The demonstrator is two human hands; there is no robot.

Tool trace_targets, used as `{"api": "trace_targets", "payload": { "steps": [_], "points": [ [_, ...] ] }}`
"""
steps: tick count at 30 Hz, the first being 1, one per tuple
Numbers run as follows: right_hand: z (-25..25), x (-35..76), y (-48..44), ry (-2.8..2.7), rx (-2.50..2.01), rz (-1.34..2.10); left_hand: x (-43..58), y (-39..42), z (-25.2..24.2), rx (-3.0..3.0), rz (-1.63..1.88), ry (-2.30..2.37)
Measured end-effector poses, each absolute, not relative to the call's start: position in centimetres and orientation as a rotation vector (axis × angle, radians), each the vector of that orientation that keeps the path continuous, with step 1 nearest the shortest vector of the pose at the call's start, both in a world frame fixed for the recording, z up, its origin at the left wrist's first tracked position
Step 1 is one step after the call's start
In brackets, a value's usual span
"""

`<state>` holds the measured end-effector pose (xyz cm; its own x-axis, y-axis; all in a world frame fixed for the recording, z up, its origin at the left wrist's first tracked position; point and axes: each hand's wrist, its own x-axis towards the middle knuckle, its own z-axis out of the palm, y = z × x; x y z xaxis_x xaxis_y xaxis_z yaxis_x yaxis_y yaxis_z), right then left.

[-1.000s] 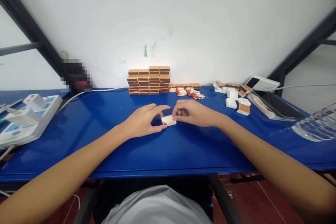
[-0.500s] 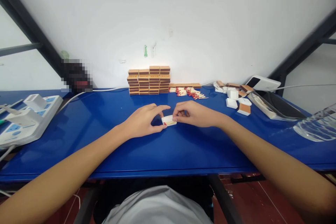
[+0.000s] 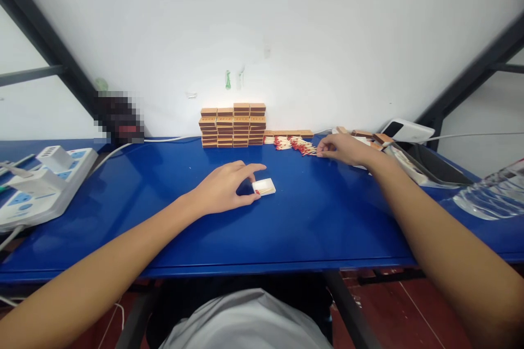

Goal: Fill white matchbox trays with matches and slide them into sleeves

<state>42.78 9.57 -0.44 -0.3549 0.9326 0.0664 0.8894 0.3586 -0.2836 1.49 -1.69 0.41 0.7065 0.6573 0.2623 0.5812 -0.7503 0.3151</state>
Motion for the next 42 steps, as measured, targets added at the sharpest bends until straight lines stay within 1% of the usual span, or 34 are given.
{"api": "trace_targets", "payload": {
  "steps": [5,13,30,42],
  "points": [
    [-0.3,42.1,9.3,-2.394,-1.71,0.406,1.5,-1.6,0.3,2.712,0.53,0.994],
    [1.1,40.0,7.5,-2.386,-1.585,0.533,1.4,-1.6,0.5,2.699,0.538,0.994],
    [1.8,40.0,6.9,-2.451,-1.646,0.7,1.3,-1.5,0.1,2.715,0.552,0.99],
    [1.7,39.0,6.6,-2.48,-1.619,0.645,1.4,-1.5,0.3,2.715,0.519,1.006]
  ]
}}
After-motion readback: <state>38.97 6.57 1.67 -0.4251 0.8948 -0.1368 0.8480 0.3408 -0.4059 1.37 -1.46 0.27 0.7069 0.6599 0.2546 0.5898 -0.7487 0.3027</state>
